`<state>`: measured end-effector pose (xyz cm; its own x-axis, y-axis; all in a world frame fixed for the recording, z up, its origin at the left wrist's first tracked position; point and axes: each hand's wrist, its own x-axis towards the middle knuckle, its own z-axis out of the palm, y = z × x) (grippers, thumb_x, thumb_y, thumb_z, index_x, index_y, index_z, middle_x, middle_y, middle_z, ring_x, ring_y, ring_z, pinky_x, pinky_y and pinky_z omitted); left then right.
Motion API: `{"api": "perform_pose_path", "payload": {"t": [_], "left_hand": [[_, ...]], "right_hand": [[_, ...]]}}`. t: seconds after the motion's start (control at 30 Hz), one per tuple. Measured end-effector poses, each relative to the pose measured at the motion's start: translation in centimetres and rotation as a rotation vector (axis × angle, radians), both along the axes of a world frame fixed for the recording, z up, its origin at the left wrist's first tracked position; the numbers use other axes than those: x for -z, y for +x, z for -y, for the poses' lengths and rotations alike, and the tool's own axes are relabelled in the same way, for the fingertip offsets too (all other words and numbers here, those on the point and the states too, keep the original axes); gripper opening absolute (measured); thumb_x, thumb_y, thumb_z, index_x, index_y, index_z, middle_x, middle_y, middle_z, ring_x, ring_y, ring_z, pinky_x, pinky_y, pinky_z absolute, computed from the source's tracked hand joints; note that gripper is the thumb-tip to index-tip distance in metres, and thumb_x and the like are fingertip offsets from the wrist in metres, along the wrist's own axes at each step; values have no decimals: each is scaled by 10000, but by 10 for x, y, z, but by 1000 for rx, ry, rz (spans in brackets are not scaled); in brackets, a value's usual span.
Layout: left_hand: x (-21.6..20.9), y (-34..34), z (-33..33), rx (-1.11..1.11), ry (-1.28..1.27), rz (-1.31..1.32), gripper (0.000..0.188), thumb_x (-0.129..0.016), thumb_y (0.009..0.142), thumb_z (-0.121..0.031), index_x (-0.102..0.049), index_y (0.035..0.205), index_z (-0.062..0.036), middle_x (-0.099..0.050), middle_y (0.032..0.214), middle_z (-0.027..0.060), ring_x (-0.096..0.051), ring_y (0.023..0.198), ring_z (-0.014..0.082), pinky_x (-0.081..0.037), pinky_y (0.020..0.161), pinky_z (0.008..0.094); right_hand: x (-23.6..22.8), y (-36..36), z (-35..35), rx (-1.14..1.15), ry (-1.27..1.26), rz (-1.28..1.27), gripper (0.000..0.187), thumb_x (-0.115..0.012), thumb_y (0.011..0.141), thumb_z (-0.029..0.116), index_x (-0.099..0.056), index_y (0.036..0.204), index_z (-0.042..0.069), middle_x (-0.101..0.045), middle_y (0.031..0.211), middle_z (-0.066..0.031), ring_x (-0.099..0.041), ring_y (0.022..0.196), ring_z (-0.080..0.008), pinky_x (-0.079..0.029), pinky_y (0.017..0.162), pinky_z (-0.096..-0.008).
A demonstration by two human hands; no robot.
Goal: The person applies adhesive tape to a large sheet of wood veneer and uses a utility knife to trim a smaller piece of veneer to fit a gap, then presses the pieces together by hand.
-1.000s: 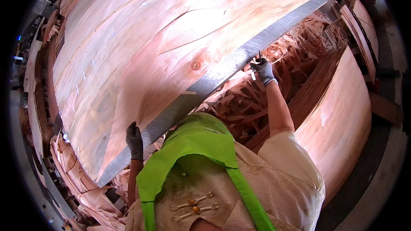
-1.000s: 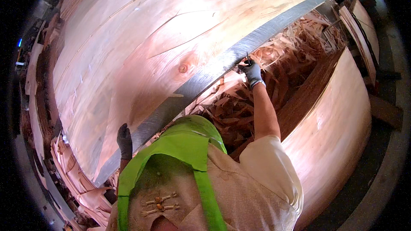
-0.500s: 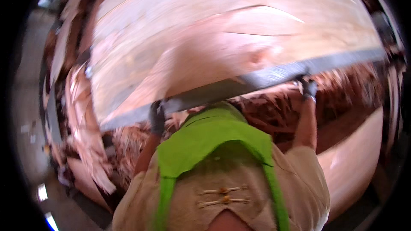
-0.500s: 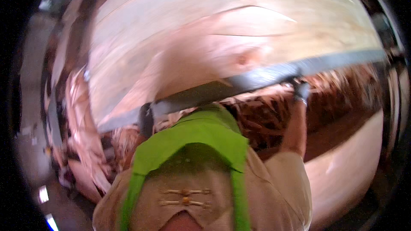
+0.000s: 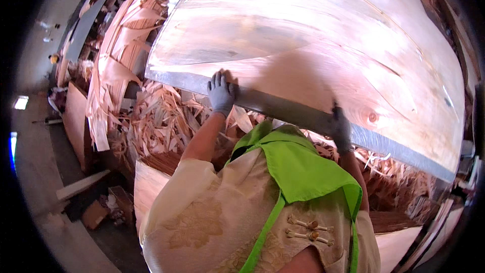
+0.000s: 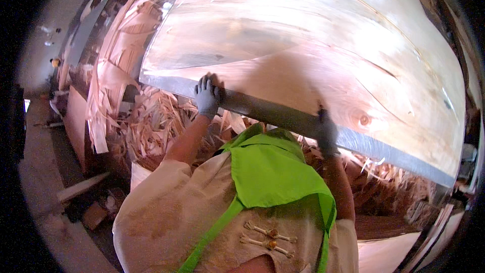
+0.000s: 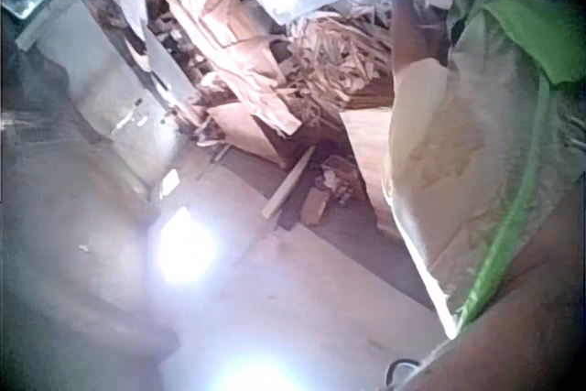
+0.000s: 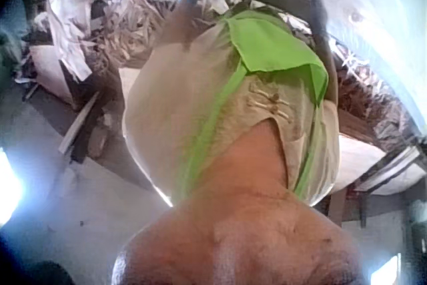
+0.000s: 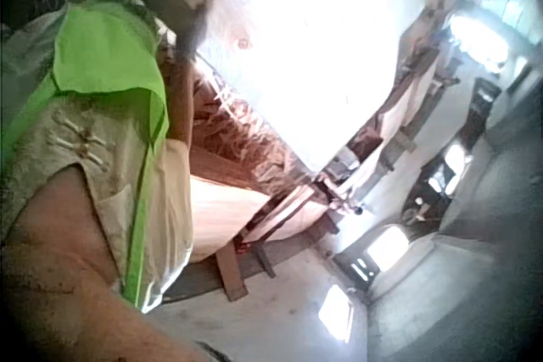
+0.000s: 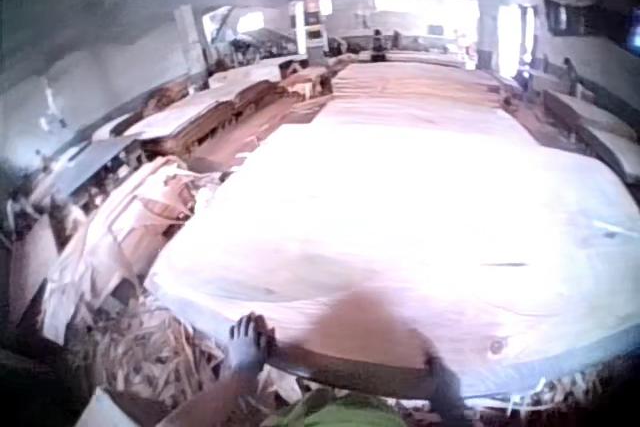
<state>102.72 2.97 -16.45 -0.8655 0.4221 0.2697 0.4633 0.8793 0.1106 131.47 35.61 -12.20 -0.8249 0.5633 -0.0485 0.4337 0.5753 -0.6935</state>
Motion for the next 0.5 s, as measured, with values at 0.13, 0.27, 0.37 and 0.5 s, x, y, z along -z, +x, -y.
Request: {"api": "perform_pose_path", "payload": {"t": [0.13,0.27,0.37,0.5], "left_hand": [[6,-43,13,-18,-5,-96,571,-437,883,-395,-396,1345,-62,-360,1414,153,-298,1318,320,-190,1074,509],[-2,-53,6,-12,105,-51,600,-462,873,-376,-346,1378,-73,-339,1428,141,-299,1318,323,-204,1068,508],[-7,-53,6,7,189,-34,576,-452,888,-343,-326,1391,-91,-342,1419,164,-322,1295,349,-209,1063,506],[0,-57,15,-17,310,-1,613,-487,844,-307,-319,1402,-117,-331,1433,136,-308,1315,320,-186,1072,510]], "right_hand": [[-47,-118,81,-307,138,294,321,-378,927,184,-477,1200,47,-635,781,-234,-615,702,-421,-470,622,-499],[-2,-191,118,-507,330,372,282,-402,912,175,-456,1144,22,-628,735,-228,-630,687,-399,-483,611,-505],[14,-243,152,-602,372,332,275,-415,900,176,-475,1108,7,-629,710,-218,-637,665,-380,-491,575,-498],[27,-316,198,-621,491,203,256,-442,872,166,-534,1053,10,-645,710,-185,-656,657,-321,-491,509,-473]]}}
